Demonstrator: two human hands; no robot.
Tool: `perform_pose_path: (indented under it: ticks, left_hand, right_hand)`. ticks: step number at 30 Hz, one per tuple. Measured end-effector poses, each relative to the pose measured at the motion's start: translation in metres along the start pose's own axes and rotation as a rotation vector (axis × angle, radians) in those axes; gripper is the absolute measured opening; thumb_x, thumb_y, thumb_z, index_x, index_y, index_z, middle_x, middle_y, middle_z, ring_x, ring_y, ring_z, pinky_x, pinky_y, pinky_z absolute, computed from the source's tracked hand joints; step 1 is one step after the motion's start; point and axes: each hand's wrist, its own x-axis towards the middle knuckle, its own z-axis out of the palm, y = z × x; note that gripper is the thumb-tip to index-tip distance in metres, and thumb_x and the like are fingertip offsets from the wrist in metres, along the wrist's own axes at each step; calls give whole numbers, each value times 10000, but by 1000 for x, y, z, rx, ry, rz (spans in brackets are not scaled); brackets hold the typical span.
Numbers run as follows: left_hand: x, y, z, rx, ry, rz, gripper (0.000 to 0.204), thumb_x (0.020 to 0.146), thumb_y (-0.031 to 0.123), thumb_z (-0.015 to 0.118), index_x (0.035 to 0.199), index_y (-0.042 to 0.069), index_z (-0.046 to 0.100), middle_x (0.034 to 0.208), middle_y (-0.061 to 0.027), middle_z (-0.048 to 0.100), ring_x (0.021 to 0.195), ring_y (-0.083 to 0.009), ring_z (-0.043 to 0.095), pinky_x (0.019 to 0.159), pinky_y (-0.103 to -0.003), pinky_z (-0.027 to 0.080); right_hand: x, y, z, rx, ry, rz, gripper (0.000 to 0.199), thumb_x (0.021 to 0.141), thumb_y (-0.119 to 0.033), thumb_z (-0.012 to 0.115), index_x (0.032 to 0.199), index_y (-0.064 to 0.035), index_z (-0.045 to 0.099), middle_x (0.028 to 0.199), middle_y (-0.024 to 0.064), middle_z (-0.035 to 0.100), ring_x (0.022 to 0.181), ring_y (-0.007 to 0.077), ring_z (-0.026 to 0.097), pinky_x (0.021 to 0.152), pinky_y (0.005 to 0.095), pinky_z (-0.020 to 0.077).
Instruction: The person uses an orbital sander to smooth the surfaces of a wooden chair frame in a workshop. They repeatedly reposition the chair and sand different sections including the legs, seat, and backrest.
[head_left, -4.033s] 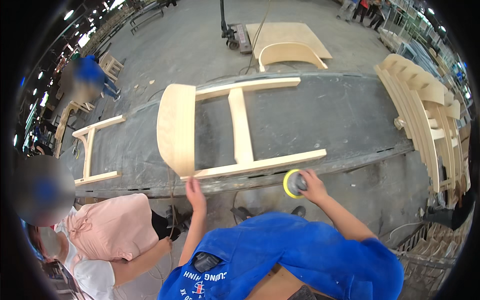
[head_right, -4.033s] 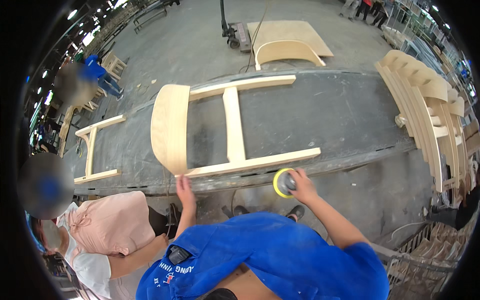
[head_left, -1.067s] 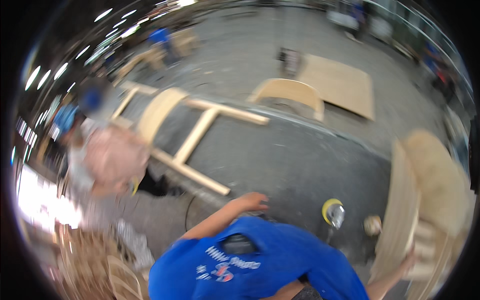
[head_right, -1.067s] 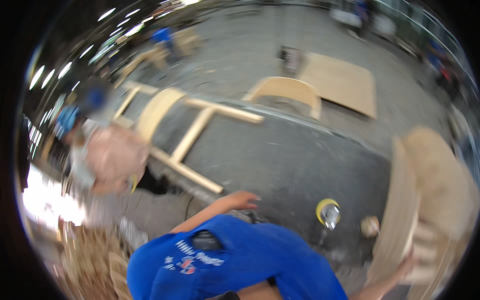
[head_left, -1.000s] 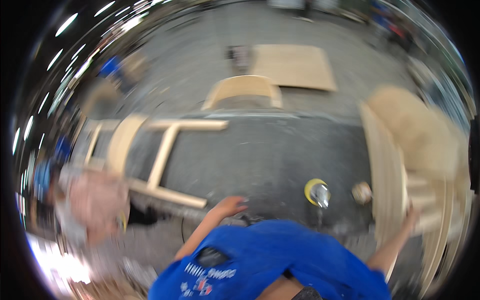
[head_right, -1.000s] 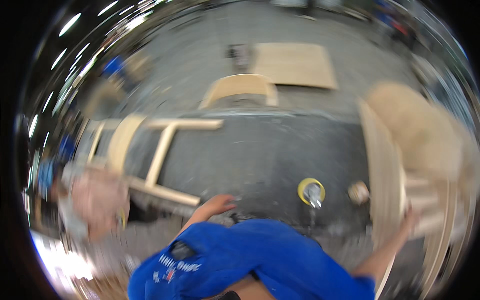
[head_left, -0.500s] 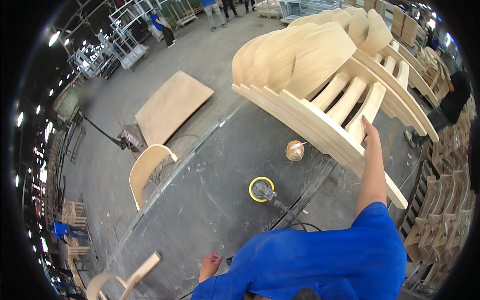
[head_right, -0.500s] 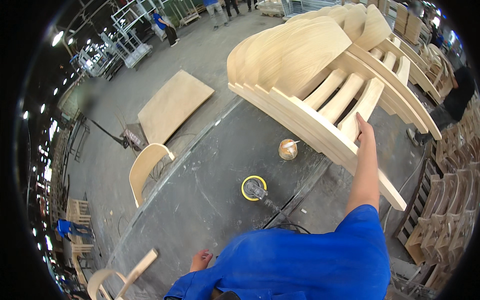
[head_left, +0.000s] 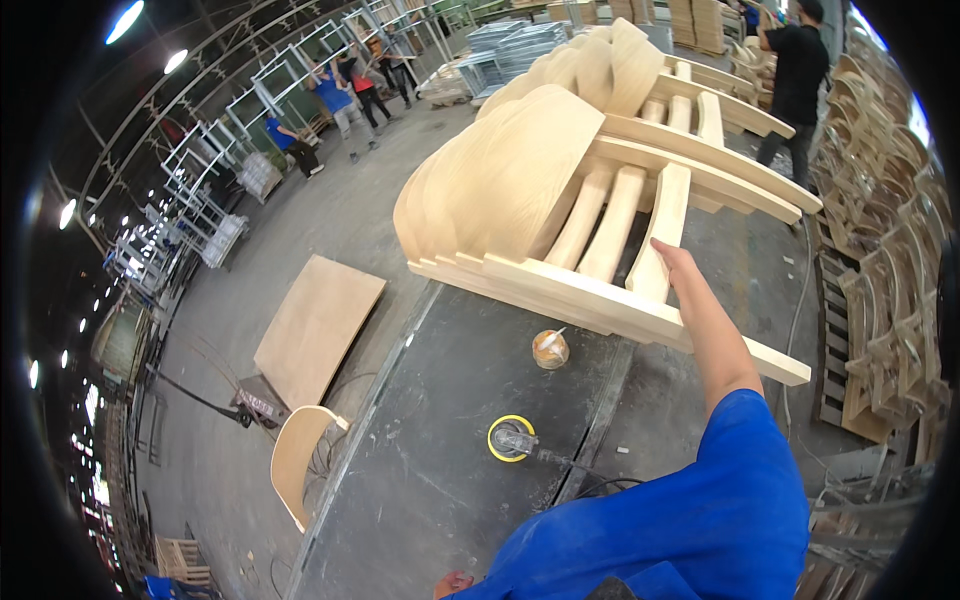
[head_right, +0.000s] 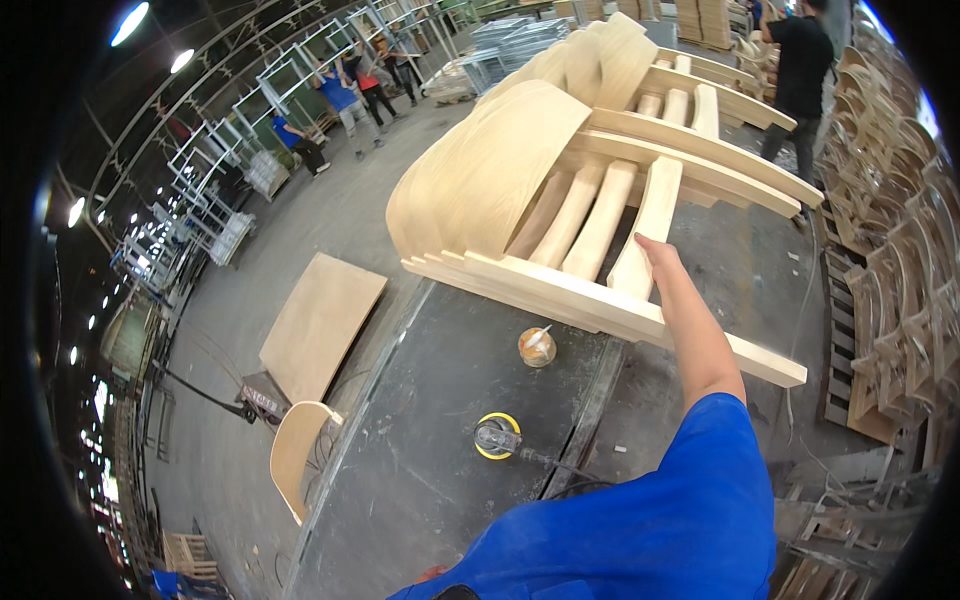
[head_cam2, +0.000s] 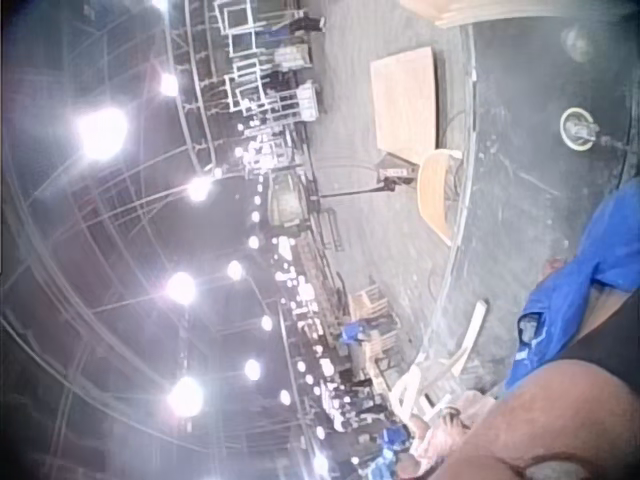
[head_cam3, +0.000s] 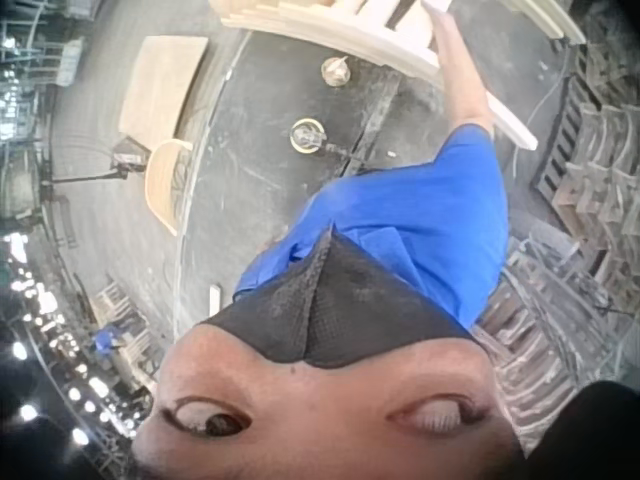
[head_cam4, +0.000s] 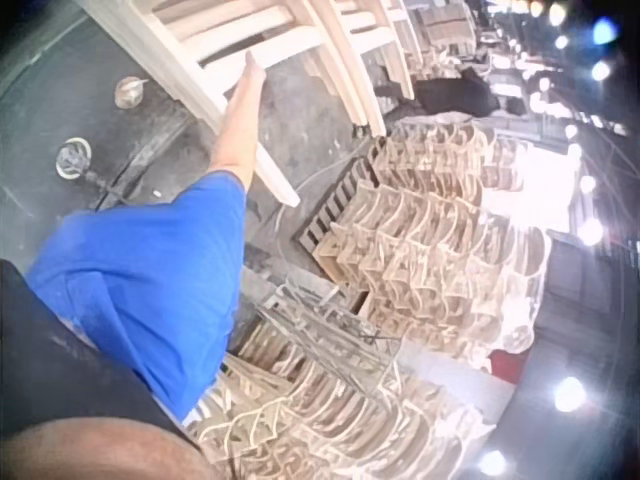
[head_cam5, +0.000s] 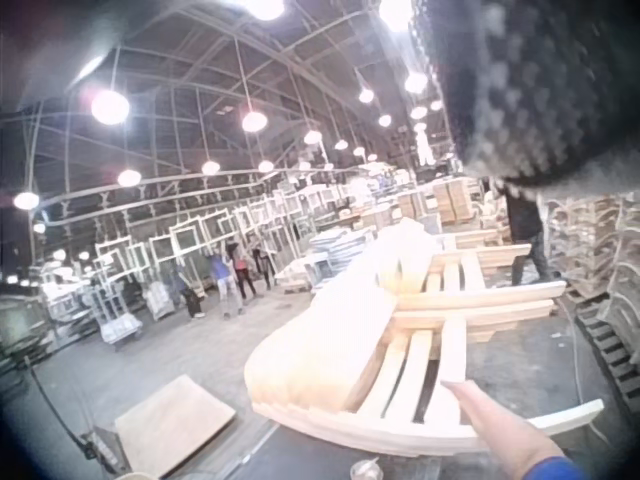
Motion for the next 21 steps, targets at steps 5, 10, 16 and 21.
perform_pose_path:
  ticks: [5, 10, 16, 21]
  left_hand:
    - [18, 10, -13, 33, -12, 58, 445, 841, 327, 688, 1169, 35, 617, 943, -138, 696, 875, -237, 666, 772, -344, 517]
    - [20, 34, -34, 92, -16, 167, 421, 854, 309, 681, 1170, 39, 618, 954, -135, 695, 899, -220, 660, 784, -338, 515]
    - [-13, 101, -97, -71, 144, 447, 426, 853, 295, 675, 1156, 2, 613, 909, -114, 697, 832, -207, 666, 757, -329, 517]
    - [-51, 152, -166, -363, 266, 811, 314, 934, 151, 558, 1213, 10, 578, 1013, -94, 656, 973, -188, 615, 873, -325, 480]
  right_hand:
    - [-73, -7, -41, -115, 19, -33, 485, 797, -202, 754, 1169, 56, 581, 1093, 177, 650, 968, 285, 640, 825, 404, 502]
    - [-165, -15, -67, -184, 48, -181, 518, 822, -250, 733, 1210, 24, 525, 1104, 150, 636, 968, 254, 632, 822, 389, 499]
    - [-264, -23, -58, -114, -48, -329, 479, 841, -240, 722, 1191, 17, 518, 1058, 112, 636, 941, 200, 612, 828, 355, 489]
    - [-351, 0, -17, -186, -194, -482, 422, 847, -162, 697, 1187, 13, 518, 1044, 97, 640, 924, 173, 608, 805, 322, 490]
